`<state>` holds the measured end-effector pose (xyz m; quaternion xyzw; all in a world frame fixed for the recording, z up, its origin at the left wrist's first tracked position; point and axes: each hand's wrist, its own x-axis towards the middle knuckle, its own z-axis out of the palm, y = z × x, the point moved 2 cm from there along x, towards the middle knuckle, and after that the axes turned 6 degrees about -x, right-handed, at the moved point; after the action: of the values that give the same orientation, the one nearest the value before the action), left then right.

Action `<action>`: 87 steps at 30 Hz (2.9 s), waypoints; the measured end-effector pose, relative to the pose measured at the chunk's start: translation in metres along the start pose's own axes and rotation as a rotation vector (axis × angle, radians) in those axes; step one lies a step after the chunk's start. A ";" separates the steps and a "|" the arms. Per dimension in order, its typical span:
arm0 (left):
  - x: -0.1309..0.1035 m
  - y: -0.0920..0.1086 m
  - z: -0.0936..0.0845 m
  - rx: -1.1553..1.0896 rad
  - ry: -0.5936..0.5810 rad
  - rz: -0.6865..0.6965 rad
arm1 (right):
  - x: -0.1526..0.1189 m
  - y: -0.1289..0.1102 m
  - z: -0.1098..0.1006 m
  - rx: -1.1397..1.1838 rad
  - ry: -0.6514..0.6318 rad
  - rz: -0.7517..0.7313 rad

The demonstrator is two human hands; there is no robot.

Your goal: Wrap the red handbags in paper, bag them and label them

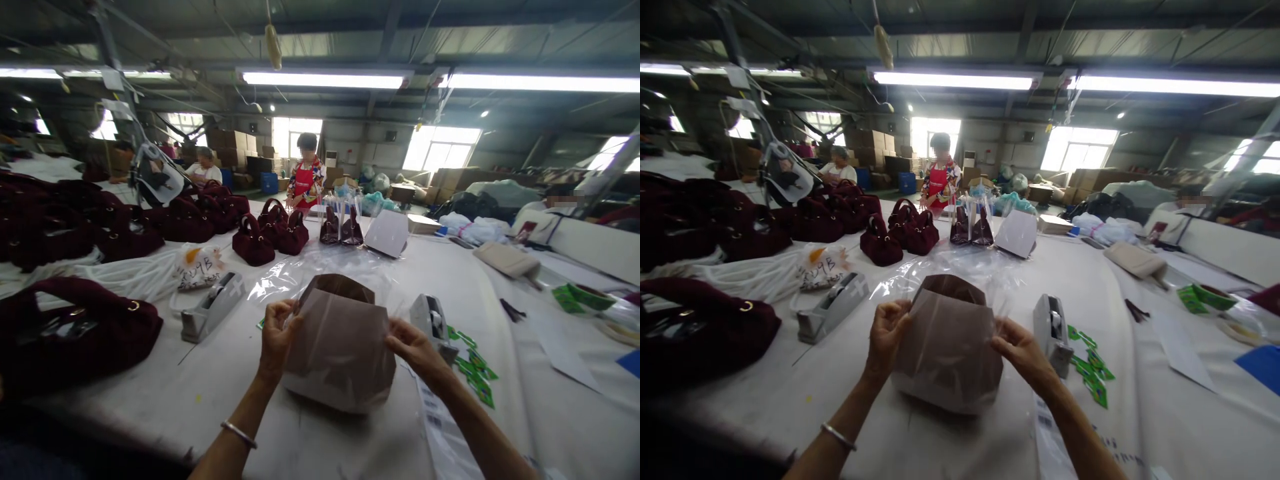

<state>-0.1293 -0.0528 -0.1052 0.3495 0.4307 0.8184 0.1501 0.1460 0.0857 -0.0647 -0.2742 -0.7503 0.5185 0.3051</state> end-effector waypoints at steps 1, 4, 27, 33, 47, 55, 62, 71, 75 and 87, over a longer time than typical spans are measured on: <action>0.002 0.004 -0.004 -0.036 -0.034 0.004 | -0.008 -0.011 -0.007 -0.049 0.051 -0.029; 0.013 0.019 -0.010 -0.043 -0.141 0.024 | -0.025 -0.069 -0.019 -0.264 0.298 -0.267; 0.063 0.048 0.021 -0.113 -0.138 -0.055 | 0.093 -0.125 0.062 -1.020 -0.394 -0.128; 0.069 0.046 0.003 -0.283 -0.277 -0.176 | 0.106 -0.121 0.055 -1.062 -0.441 -0.078; 0.086 0.064 -0.009 -0.132 -0.169 -0.137 | 0.041 -0.165 -0.075 -1.349 -0.236 0.016; 0.091 0.072 -0.007 -0.020 -0.262 -0.117 | 0.011 -0.132 -0.086 -0.846 0.123 -0.247; 0.087 0.067 -0.008 -0.154 -0.186 -0.085 | 0.015 -0.083 -0.078 -0.280 0.227 0.045; 0.077 0.063 -0.017 -0.169 -0.186 -0.075 | -0.002 -0.070 -0.073 -0.046 0.094 -0.042; 0.077 0.055 -0.016 -0.099 -0.218 -0.109 | -0.003 -0.061 -0.061 -0.072 0.145 0.029; 0.073 0.043 -0.004 -0.113 -0.058 -0.115 | -0.001 -0.060 -0.053 -0.001 0.470 0.044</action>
<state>-0.1823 -0.0402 -0.0399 0.3388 0.3984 0.8211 0.2286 0.1801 0.0984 0.0061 -0.4041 -0.6525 0.4465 0.4599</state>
